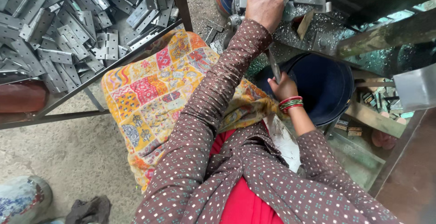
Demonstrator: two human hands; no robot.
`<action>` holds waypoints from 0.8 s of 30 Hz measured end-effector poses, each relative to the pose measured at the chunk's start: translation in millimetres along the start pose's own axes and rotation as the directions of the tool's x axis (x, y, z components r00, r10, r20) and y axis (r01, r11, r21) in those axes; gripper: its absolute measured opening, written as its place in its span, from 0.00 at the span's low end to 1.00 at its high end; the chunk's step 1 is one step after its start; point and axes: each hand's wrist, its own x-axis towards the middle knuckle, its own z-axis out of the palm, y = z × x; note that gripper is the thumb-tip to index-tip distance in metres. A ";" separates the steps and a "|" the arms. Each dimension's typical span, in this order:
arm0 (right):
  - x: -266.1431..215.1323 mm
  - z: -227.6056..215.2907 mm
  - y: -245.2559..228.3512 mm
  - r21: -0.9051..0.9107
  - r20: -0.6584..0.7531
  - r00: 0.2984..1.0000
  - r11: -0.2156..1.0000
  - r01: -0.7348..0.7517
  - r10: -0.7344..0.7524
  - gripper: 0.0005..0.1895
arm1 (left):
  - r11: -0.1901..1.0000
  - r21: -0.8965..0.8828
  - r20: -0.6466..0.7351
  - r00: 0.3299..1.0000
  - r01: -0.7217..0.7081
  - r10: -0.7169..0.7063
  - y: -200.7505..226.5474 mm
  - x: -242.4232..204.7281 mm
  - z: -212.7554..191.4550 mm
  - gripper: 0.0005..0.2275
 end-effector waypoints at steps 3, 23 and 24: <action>11.9 -43.7 -11.7 -0.170 0.160 0.976 0.978 -0.119 0.146 0.26 | 0.988 0.151 -0.121 0.991 -0.038 0.057 -8.1 14.2 11.9 0.06; 14.6 -58.0 -24.5 -0.210 0.180 0.980 0.976 -0.051 0.090 0.28 | 0.982 0.190 -0.041 0.999 -0.003 0.011 -25.9 21.5 60.3 0.06; 14.2 -56.7 -22.9 -0.246 0.179 0.982 0.969 -0.021 0.067 0.28 | 0.984 0.177 -0.076 0.997 0.001 0.012 -26.3 18.9 61.5 0.05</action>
